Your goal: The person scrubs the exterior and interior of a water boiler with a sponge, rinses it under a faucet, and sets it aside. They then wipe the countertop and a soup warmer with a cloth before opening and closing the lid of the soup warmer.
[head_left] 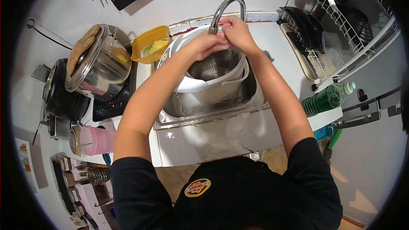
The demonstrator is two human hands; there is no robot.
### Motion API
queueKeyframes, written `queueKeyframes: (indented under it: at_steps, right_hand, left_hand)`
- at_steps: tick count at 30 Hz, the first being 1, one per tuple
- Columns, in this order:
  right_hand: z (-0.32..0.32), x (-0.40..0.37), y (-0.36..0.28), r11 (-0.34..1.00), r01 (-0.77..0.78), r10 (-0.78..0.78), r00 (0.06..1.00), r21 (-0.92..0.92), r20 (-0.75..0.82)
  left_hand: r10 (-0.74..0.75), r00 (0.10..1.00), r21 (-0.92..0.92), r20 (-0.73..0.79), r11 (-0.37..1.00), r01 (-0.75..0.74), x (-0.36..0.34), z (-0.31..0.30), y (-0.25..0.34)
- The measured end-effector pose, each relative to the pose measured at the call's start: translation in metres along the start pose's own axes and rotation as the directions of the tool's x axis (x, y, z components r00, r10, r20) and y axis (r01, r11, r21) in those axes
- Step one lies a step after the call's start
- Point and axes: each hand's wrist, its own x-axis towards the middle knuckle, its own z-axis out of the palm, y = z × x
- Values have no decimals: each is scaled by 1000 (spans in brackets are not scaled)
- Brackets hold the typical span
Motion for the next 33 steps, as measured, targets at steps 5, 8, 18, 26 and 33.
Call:
queueKeyframes:
  at_steps: [5, 8, 18, 26, 33]
  right_hand:
    - [4, -4, 10, 979, -201, 144, 749, 16, 647]
    - [20, -13, -6, 929, -342, 199, 785, 144, 586]
    - [9, 11, -18, 961, -159, 254, 835, -227, 488]
    - [9, -1, -3, 990, -139, 124, 856, -7, 503]
    - [22, 15, -8, 594, -732, 267, 571, 334, 776]
  left_hand:
    - [-188, 978, 862, -94, 476, 174, -45, -42, 58]
    - [114, 948, 849, -299, 484, 210, -70, -42, 77]
    - [-69, 997, 637, 28, 770, 35, 8, -21, -25]
    - [307, 944, 948, -117, -248, 198, -34, -33, 40]
    - [-295, 922, 668, -252, 636, 386, -36, -40, 19]
